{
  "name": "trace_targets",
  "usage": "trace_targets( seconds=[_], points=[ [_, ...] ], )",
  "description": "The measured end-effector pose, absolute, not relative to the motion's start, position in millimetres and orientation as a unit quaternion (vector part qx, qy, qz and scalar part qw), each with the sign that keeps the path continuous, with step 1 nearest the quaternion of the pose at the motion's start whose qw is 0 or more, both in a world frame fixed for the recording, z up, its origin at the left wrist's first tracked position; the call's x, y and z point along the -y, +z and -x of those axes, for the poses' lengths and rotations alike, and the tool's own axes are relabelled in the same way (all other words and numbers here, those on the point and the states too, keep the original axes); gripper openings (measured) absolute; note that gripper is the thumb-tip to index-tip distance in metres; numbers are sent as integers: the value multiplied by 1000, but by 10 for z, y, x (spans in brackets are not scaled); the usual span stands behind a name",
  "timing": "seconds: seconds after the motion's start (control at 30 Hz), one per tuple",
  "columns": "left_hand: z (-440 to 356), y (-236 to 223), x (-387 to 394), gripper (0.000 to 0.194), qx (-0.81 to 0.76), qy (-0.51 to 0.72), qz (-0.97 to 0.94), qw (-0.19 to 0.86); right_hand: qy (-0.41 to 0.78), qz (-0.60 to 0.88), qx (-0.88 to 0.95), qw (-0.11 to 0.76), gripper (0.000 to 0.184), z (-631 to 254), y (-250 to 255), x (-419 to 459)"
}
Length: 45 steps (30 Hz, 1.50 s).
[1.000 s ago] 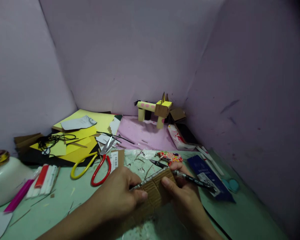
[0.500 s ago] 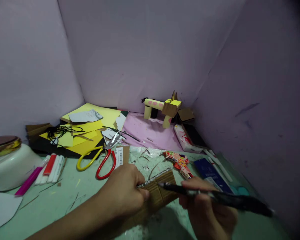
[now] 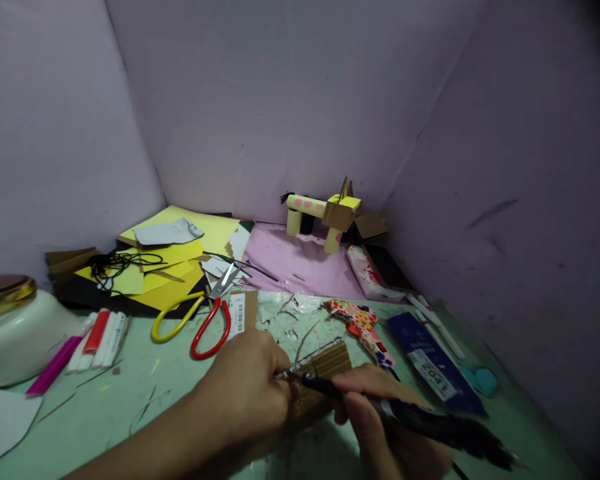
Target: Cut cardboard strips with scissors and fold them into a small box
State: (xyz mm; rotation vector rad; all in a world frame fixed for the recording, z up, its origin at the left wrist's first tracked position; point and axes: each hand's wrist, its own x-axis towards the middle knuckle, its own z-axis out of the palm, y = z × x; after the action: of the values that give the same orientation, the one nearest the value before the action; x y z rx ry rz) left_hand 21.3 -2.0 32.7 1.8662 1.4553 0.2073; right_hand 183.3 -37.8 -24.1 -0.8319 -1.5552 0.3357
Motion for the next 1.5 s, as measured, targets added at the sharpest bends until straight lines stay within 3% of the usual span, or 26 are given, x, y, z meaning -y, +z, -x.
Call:
trace_targets(
  seconds=[0.3, 1.17, 1.5],
  points=[
    [-203, 313, 34, 24, -580, 67, -737, 340, 98, 377, 706, 591, 19, -1916, -191, 347],
    [-239, 347, -14, 35, -600, 21, -736, 312, 15, 413, 665, 622, 17, -2018, -144, 250],
    [-233, 327, -2, 33, -601, 30, -732, 319, 70, 414, 614, 669, 15, -1976, -114, 287]
  ],
)
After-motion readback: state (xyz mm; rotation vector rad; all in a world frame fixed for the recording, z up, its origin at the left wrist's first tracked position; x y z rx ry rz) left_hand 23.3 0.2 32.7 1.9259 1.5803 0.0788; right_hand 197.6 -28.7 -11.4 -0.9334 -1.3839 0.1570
